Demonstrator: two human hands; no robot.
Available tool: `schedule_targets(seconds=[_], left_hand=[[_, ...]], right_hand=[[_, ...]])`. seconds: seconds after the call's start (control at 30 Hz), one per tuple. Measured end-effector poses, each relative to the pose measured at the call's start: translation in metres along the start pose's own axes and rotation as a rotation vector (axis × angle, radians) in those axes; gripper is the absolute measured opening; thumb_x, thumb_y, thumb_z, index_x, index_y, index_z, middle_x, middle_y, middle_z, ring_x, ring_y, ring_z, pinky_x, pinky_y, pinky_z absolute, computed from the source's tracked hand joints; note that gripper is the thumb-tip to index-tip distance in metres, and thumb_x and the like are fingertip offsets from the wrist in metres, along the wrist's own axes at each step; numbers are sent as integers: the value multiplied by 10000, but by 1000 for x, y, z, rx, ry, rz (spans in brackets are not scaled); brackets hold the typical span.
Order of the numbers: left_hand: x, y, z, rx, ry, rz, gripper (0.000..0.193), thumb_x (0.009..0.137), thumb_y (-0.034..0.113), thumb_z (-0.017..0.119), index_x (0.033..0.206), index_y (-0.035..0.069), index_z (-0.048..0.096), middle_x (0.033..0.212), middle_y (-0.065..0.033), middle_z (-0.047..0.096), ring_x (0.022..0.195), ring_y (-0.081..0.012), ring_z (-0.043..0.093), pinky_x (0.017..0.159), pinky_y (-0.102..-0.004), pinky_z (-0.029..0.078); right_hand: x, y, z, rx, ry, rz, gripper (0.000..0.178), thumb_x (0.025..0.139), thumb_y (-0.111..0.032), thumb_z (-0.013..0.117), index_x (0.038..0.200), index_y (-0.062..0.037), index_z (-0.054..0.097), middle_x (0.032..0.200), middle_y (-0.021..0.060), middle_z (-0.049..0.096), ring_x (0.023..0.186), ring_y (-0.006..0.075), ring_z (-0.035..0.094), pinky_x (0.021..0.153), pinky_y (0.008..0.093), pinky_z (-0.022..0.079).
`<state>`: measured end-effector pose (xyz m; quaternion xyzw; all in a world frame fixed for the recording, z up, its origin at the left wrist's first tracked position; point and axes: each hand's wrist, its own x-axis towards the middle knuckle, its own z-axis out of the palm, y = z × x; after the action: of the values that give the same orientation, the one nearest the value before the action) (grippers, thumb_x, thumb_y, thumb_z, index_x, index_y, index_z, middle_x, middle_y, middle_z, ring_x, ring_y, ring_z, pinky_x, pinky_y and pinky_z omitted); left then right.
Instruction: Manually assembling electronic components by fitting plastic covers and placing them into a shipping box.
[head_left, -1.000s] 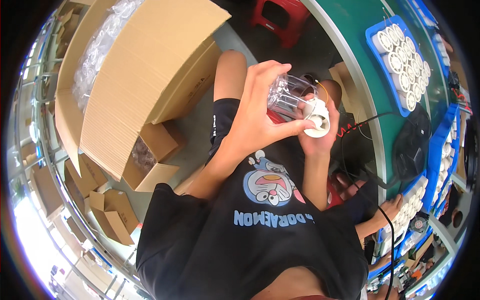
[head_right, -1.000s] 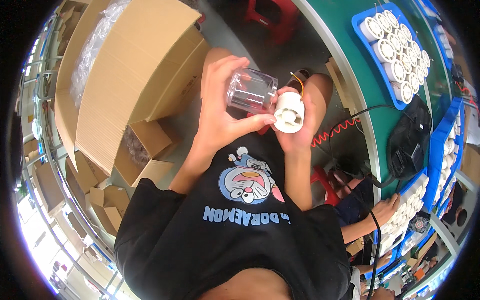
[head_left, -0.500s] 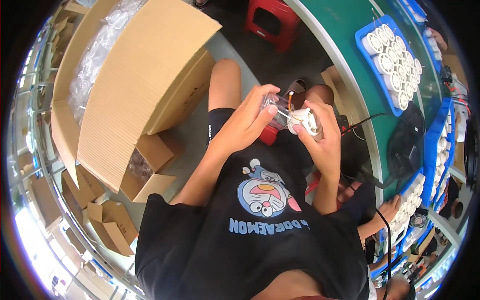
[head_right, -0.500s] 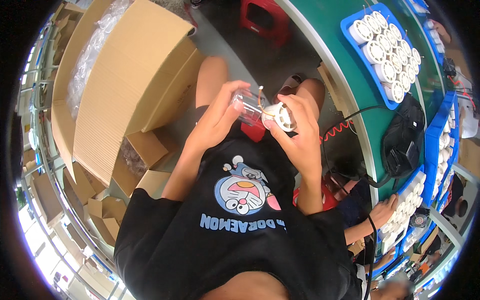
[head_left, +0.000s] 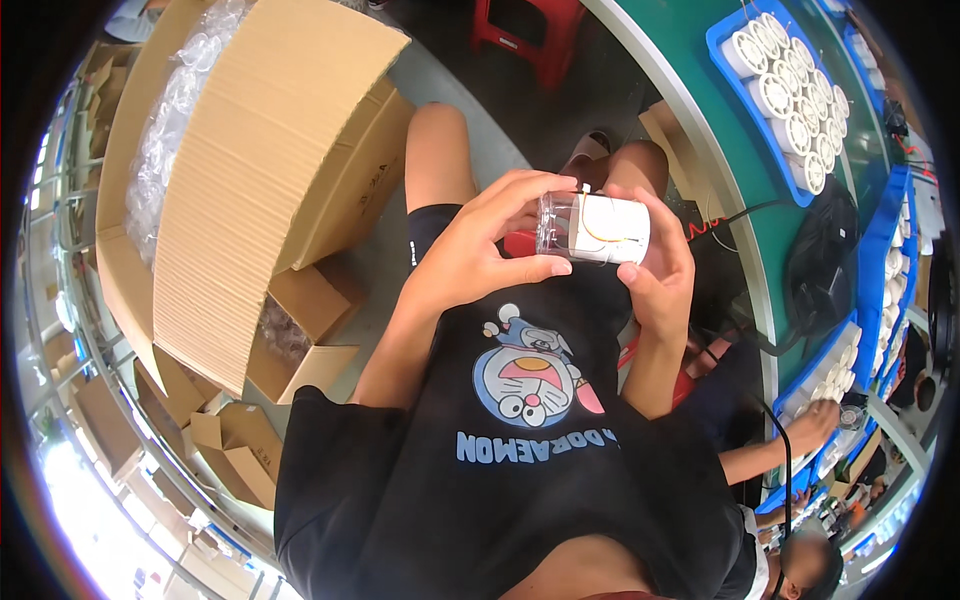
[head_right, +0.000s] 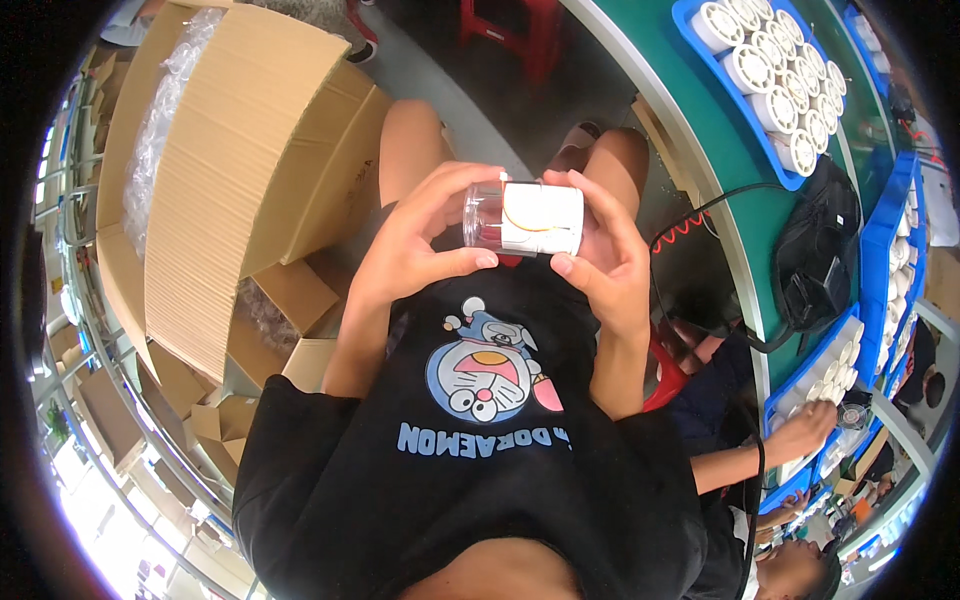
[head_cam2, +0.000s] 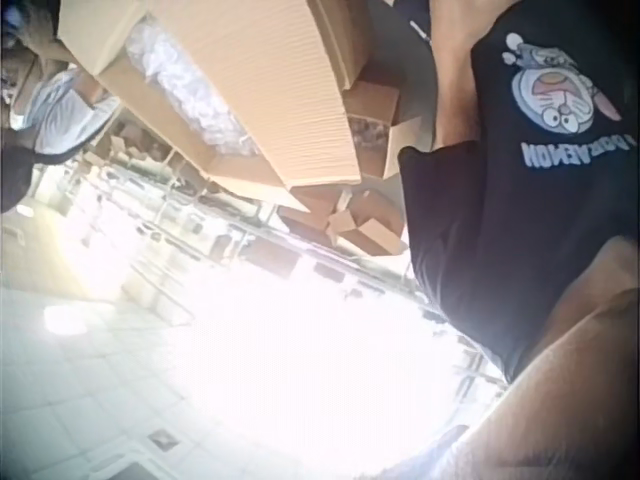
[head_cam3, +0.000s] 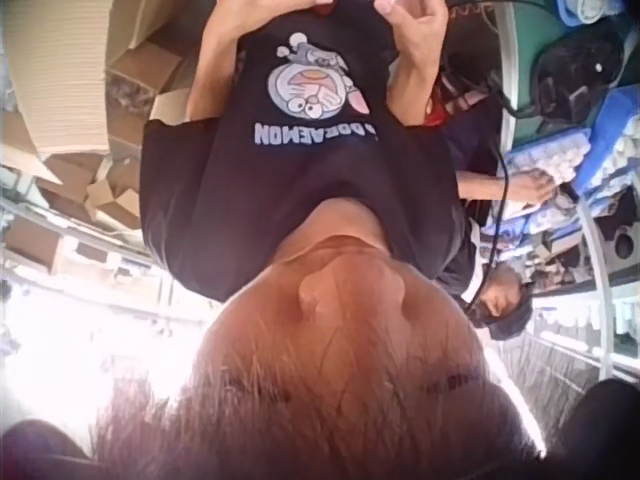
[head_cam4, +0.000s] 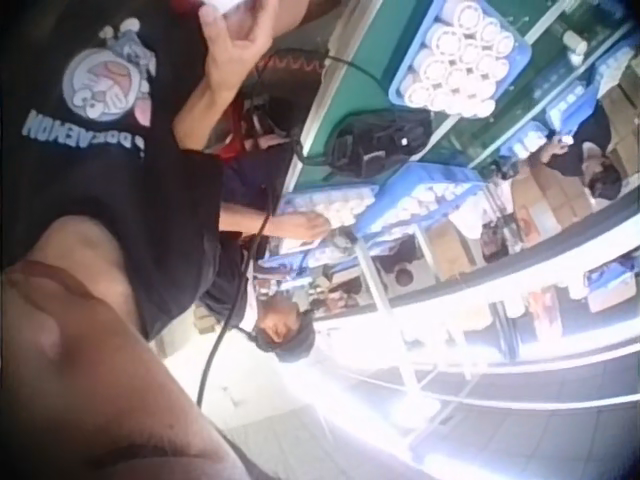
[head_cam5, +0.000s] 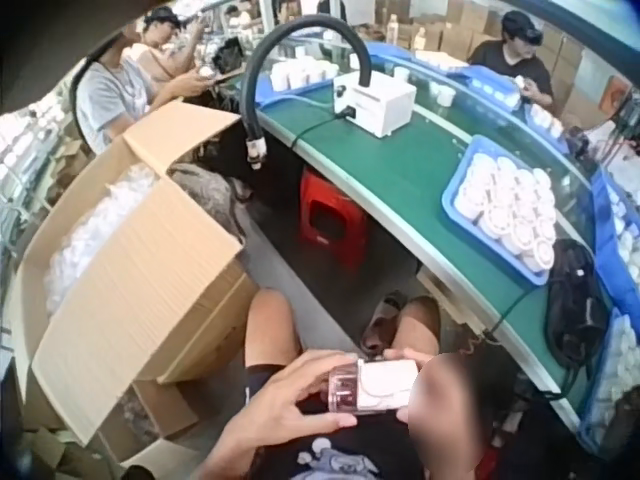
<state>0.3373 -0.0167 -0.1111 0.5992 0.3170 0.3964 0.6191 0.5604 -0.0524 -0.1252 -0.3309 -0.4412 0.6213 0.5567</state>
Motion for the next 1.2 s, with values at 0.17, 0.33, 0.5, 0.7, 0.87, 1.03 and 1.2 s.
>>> schedule_targets(seconds=[0.17, 0.33, 0.5, 0.7, 0.87, 1.03, 1.2], left_hand=[[-2, -8, 9, -115, 12, -105, 649, 773, 68, 780, 1339, 8, 469, 1254, -128, 506, 1148, -243, 575, 966, -357, 486], [-6, -4, 21, -412, 71, -209, 660, 828, 67, 734, 1392, -7, 401, 1306, -147, 502, 1144, -227, 581, 961, -337, 481], [-8, -9, 19, -386, 53, -242, 644, 846, 61, 713, 1398, -17, 390, 1284, -150, 526, 1147, -219, 578, 957, -334, 481], [-9, -1, 22, -289, 63, -247, 658, 824, 67, 735, 1383, -34, 402, 1223, -149, 555, 1097, -214, 606, 934, -335, 498], [-11, 3, 24, -163, 114, -248, 637, 795, 100, 768, 1328, -69, 461, 1140, -154, 601, 1022, -202, 643, 888, -321, 521], [-8, 5, 28, -163, 173, -381, 487, 852, 153, 728, 1233, -82, 537, 1005, -156, 669, 926, -197, 672, 808, -305, 543], [-7, -11, 32, -484, 141, -409, 482, 987, 379, 475, 1160, -60, 574, 963, -173, 670, 833, -219, 675, 715, -312, 545]], right_hand=[[2, 8, 5, 30, -18, 52, 685, 785, -42, 728, 1379, 80, 409, 1378, 234, 478, 1285, 301, 472, 1076, 417, 374], [3, 13, 7, 26, 63, 7, 673, 795, -123, 750, 1352, 94, 441, 1341, 236, 513, 1245, 295, 513, 1058, 403, 396], [4, 17, 8, -11, 76, -16, 668, 809, -201, 752, 1330, 102, 463, 1301, 228, 548, 1215, 287, 539, 1039, 395, 414], [7, 20, 11, -60, 165, 32, 651, 850, -363, 705, 1278, 93, 526, 1225, 187, 603, 1121, 234, 593, 985, 339, 441], [8, 23, 11, -60, 189, 42, 668, 899, -471, 621, 1263, 84, 542, 1191, 164, 619, 1080, 203, 606, 929, 311, 464], [11, 21, 23, -4, 276, 95, 632, 966, -472, 499, 1281, 75, 528, 1198, 167, 616, 1064, 197, 606, 917, 318, 465], [13, 16, 25, -45, 213, 46, 608, 999, -439, 410, 1335, 65, 467, 1286, 179, 563, 1145, 210, 558, 974, 351, 434]])
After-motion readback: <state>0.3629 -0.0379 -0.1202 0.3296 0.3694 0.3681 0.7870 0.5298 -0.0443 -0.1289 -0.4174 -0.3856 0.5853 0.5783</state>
